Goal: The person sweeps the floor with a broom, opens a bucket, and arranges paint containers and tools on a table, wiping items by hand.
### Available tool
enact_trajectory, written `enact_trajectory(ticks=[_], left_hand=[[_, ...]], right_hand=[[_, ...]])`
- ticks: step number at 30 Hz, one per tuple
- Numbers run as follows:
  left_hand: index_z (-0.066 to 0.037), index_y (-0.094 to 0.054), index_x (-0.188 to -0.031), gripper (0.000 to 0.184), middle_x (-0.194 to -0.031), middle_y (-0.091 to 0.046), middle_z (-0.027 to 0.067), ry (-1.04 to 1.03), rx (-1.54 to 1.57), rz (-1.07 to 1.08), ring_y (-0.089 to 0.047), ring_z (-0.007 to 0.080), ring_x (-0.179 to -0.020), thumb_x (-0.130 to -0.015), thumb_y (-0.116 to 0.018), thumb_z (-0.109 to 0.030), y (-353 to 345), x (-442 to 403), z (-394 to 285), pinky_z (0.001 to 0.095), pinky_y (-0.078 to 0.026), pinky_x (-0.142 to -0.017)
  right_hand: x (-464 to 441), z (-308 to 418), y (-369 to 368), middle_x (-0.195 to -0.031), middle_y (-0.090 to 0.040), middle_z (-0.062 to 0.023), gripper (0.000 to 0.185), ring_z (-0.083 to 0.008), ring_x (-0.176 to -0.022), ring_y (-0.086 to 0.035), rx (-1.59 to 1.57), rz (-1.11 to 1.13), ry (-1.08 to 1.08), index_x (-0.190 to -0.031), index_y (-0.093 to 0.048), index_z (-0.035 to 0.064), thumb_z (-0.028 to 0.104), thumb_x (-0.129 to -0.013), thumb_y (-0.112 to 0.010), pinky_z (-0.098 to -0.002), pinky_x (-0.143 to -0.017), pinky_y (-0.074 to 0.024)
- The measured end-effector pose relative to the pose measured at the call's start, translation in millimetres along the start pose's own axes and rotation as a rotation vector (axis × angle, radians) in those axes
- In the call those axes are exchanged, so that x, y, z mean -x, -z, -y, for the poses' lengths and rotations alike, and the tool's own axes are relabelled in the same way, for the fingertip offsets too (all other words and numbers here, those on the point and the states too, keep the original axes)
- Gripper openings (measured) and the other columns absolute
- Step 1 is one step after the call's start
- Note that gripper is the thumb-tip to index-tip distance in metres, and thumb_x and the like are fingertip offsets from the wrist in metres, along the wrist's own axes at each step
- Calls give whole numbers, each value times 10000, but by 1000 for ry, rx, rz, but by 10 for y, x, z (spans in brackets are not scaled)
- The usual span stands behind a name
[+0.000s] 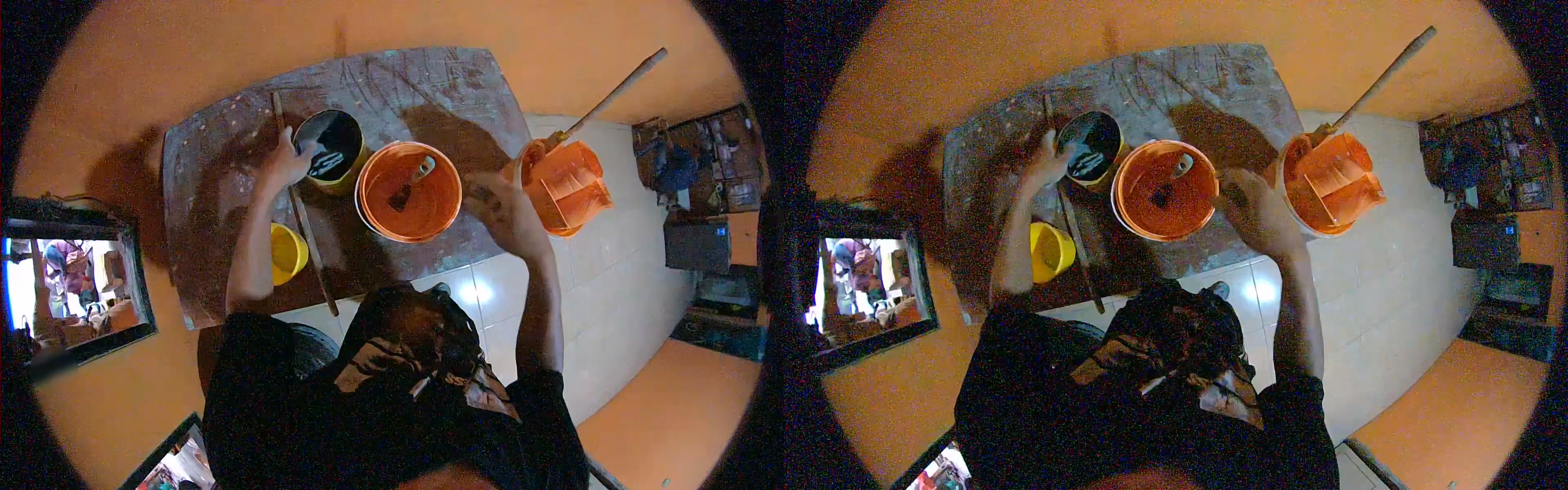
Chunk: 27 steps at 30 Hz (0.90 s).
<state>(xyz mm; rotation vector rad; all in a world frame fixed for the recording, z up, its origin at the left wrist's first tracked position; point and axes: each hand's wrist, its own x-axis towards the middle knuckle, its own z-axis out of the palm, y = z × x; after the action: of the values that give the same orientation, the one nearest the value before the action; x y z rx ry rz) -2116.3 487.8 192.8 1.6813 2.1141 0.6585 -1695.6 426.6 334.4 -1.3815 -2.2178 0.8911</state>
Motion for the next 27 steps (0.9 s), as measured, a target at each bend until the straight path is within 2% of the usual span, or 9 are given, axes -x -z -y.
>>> enact_trajectory(ticks=[2, 4, 5, 8, 11, 18, 21, 25, 27], left_hand=[[-64, -487, -1291, 553, -1176, -599, 245, -53, -110, -153, -578, 434, -1066, -845, -645, -349, 290, 162, -497, 501, -426, -960], [-77, -487, -1292, 534, -1171, -608, 218, -162, -191, -93, -576, 428, -1073, -848, -649, -326, 607, 232, -935, 503, -434, -948], [-70, -541, -1225, 448, -1138, -631, 193, -345, -224, -67, -595, 403, -1049, -848, -650, -287, 532, 131, -852, 492, -462, -908], [-44, -591, -1138, 390, -1086, -648, 201, -248, -210, 390, -620, 379, -1005, -847, -639, -298, 240, -103, -894, 464, -492, -867], [0, -626, -1087, 377, -1055, -657, 222, -278, -571, 744, -638, 367, -981, -822, -623, -268, 182, -167, -1214, 456, -508, -844], [93, -668, -952, 345, -1013, -650, 293, -364, -739, 918, -666, 376, -927, -748, -559, -162, -271, -425, -1090, 455, -530, -791], [102, -664, -950, 350, -1007, -650, 297, -436, -686, 835, -667, 379, -918, -753, -541, -160, -328, -402, -1084, 459, -529, -778], [111, -656, -966, 367, -1002, -646, 309, -488, -704, 936, -668, 389, -888, -745, -519, -148, -434, -443, -792, 453, -528, -731], [121, -652, -967, 375, -1005, -647, 308, -425, -728, 1043, -670, 382, -887, -735, -518, -141, -271, -347, -1059, 450, -526, -724]], right_hand=[[233, 49, 77, -1039, -656, -156, 342, -267, -919, -643, -103, 23, -145, -1167, -597, 20, 212, -888, -646, -395, -826, -505], [439, 10, 111, -1038, -656, -157, 357, -257, -927, -647, -165, 22, -248, -1187, -590, 28, 223, -894, -643, -386, -813, -508], [535, -67, 104, -1034, -659, -156, 362, -241, -925, -645, -173, 20, -268, -1197, -585, 28, 221, -896, -644, -365, -793, -512], [745, -227, 52, -1020, -666, -153, 365, -226, -917, -646, -175, -8, -334, -1206, -579, 33, 215, -897, -645, -339, -768, -515], [918, -304, -40, -1014, -674, -141, 372, -222, -913, -648, -181, -42, -416, -1215, -573, 37, 212, -895, -647, -339, -764, -515], [1393, -527, -239, -951, -683, -115, 369, -196, -857, -654, -255, -83, -563, -1219, -562, 38, 201, -898, -641, -344, -712, -527], [1515, -554, -288, -943, -684, -120, 357, -201, -831, -656, -240, -98, -598, -1215, -560, 36, 192, -903, -634, -344, -691, -530], [1538, -518, -333, -941, -686, -136, 351, -221, -834, -663, -217, -78, -618, -1219, -555, 47, 181, -904, -631, -351, -693, -532], [1539, -546, -380, -950, -687, -148, 356, -236, -845, -667, -218, -39, -608, -1226, -550, 56, 183, -904, -632, -358, -696, -533]])
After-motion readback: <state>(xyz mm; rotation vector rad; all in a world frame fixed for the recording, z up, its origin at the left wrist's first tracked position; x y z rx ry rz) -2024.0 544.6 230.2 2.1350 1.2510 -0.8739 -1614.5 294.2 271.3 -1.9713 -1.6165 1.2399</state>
